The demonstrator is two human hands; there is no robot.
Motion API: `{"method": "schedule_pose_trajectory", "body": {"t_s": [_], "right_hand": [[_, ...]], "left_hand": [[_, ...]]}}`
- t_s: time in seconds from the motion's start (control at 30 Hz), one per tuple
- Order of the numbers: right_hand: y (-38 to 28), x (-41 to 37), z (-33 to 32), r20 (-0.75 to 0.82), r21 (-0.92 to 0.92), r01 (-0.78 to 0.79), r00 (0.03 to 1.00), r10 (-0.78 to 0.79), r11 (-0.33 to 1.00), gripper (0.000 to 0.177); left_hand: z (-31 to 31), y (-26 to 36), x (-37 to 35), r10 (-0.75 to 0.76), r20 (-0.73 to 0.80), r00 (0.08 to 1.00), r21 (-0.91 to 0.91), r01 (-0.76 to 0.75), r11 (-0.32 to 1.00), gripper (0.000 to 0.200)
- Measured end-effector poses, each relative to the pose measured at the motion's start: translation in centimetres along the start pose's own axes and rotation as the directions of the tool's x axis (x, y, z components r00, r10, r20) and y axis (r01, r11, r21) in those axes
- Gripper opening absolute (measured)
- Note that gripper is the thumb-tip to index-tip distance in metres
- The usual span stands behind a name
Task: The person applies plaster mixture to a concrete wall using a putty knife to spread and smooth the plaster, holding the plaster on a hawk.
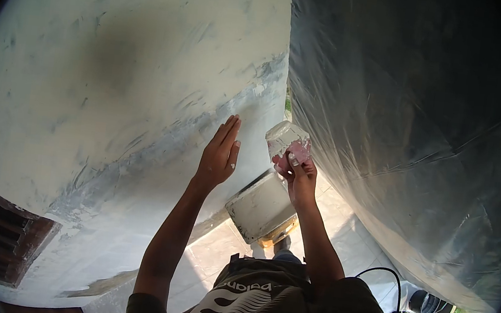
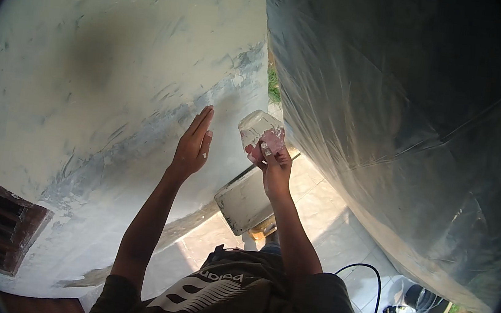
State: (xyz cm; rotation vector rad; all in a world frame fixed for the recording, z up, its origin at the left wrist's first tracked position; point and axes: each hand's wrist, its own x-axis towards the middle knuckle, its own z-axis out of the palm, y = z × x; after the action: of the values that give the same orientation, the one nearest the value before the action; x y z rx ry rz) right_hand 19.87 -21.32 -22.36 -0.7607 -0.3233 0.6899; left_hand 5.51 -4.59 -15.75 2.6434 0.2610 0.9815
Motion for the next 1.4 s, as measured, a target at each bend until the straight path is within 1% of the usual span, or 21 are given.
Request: {"method": "schedule_pose_trajectory", "body": {"t_s": [0.03, 0.13, 0.17, 0.23, 0.3, 0.4, 0.43, 0.5, 0.57, 0.63, 0.7, 0.77, 0.83, 0.9, 0.97, 1.03, 1.1, 1.17, 1.23, 1.3, 1.4], "right_hand": [[-0.1, 1.0, 0.0, 0.002, 0.007, 0.003, 1.0, -0.003, 1.0, 0.017], [-1.0, 4.1, 0.7, 0.088, -0.109, 0.331, 0.942, -0.322, 0.937, 0.025], [-1.1, 5.4, 0.7, 0.09, -0.103, 0.329, 0.943, -0.321, 0.939, 0.025], [-1.9, 7.7, 1.5, 0.172, -0.413, 0.614, 0.778, -0.605, 0.673, 0.023], [-1.9, 9.9, 1.6, 0.162, -0.42, 0.638, 0.753, -0.638, 0.646, 0.022], [-1.9, 13.8, 1.6, 0.316, -0.609, 0.707, 0.632, -0.707, 0.36, 0.031], [-2.3, 14.6, 2.1, 0.315, -0.605, 0.707, 0.636, -0.704, 0.367, 0.031], [-2.6, 16.1, 3.2, 0.411, -0.642, 0.756, 0.478, -0.776, 0.126, 0.034], [-2.3, 17.6, 3.9, 0.413, -0.625, 0.767, 0.482, -0.773, 0.145, 0.039], [-1.9, 19.0, 4.4, 0.42, -0.697, 0.716, 0.455, -0.785, 0.042, 0.04], [-1.3, 20.0, 5.1, 0.394, -0.705, 0.706, 0.47, -0.79, 0.069, 0.041], [-0.6, 20.6, 6.0, 0.4, -0.762, 0.647, 0.479, -0.781, 0.007, 0.042], [0.8, 20.8, 6.8, 0.391, -0.771, 0.637, 0.477, -0.787, 0.003, 0.042], [2.4, 20.6, 7.3, 0.356, -0.805, 0.592, 0.539, -0.763, 0.043, 0.041], [4.0, 20.0, 7.7, 0.347, -0.818, 0.576, 0.514, -0.784, 0.016, 0.042], [5.3, 18.3, 8.3, 0.303, -0.845, 0.529, 0.603, -0.738, 0.085, 0.043], [6.5, 16.6, 8.6, 0.271, -0.839, 0.533, 0.58, -0.768, 0.106, 0.038], [6.4, 13.6, 8.8, 0.267, -0.772, 0.583, 0.66, -0.702, 0.254, 0.037], [5.3, 12.4, 8.7, 0.302, -0.721, 0.635, 0.647, -0.7, 0.276, 0.039], [3.6, 12.7, 8.9, 0.208, -0.619, 0.693, 0.598, -0.774, 0.369, 0.042], [0.7, 16.2, 9.0, 0.119, -0.725, 0.621, 0.538, -0.834, 0.298, 0.04]], "left_hand": [[-0.2, 0.2, 0.9, 0.046, -0.006, 0.999, 0.031, -0.045, 0.998, 0.046], [-0.8, 0.7, 3.4, 0.099, -0.022, 0.995, 0.113, -0.096, 0.989, 0.046], [-1.0, 0.9, 4.2, 0.098, -0.021, 0.995, 0.118, -0.095, 0.988, 0.046], [-1.3, 1.1, 5.8, 0.108, -0.038, 0.993, 0.162, -0.1, 0.982, 0.046], [-1.5, 1.2, 7.5, 0.105, -0.037, 0.994, 0.196, -0.096, 0.976, 0.046], [-1.7, 1.4, 9.7, 0.129, -0.056, 0.99, 0.282, -0.109, 0.953, 0.046], [-1.7, 1.5, 10.4, 0.124, -0.054, 0.991, 0.288, -0.104, 0.952, 0.046], [-1.9, 1.6, 11.3, 0.133, -0.049, 0.99, 0.334, -0.109, 0.936, 0.047], [-2.1, 2.0, 12.0, 0.128, -0.041, 0.991, 0.347, -0.106, 0.932, 0.047], [-2.2, 2.3, 12.7, 0.14, -0.03, 0.99, 0.357, -0.12, 0.926, 0.047], [-2.3, 2.4, 13.1, 0.171, -0.016, 0.985, 0.363, -0.153, 0.919, 0.048], [-2.5, 2.4, 13.5, 0.187, -0.004, 0.982, 0.354, -0.173, 0.919, 0.048], [-3.0, 2.3, 13.7, 0.199, 0.007, 0.98, 0.338, -0.19, 0.922, 0.048], [-3.5, 2.0, 13.6, 0.224, 0.022, 0.974, 0.334, -0.218, 0.917, 0.048], [-3.9, 1.7, 13.5, 0.232, 0.032, 0.972, 0.335, -0.229, 0.914, 0.048], [-4.3, 1.4, 13.6, 0.246, 0.043, 0.968, 0.335, -0.246, 0.91, 0.047], [-4.5, 1.0, 13.6, 0.262, 0.049, 0.964, 0.332, -0.263, 0.906, 0.047], [-4.6, 0.8, 13.8, 0.277, 0.056, 0.959, 0.301, -0.281, 0.911, 0.048], [-4.7, 0.7, 14.2, 0.295, 0.061, 0.954, 0.271, -0.3, 0.915, 0.049], [-4.8, 0.6, 14.2, 0.306, 0.058, 0.95, 0.262, -0.31, 0.914, 0.049], [-4.8, 0.5, 14.1, 0.318, 0.048, 0.947, 0.254, -0.32, 0.913, 0.049]]}}
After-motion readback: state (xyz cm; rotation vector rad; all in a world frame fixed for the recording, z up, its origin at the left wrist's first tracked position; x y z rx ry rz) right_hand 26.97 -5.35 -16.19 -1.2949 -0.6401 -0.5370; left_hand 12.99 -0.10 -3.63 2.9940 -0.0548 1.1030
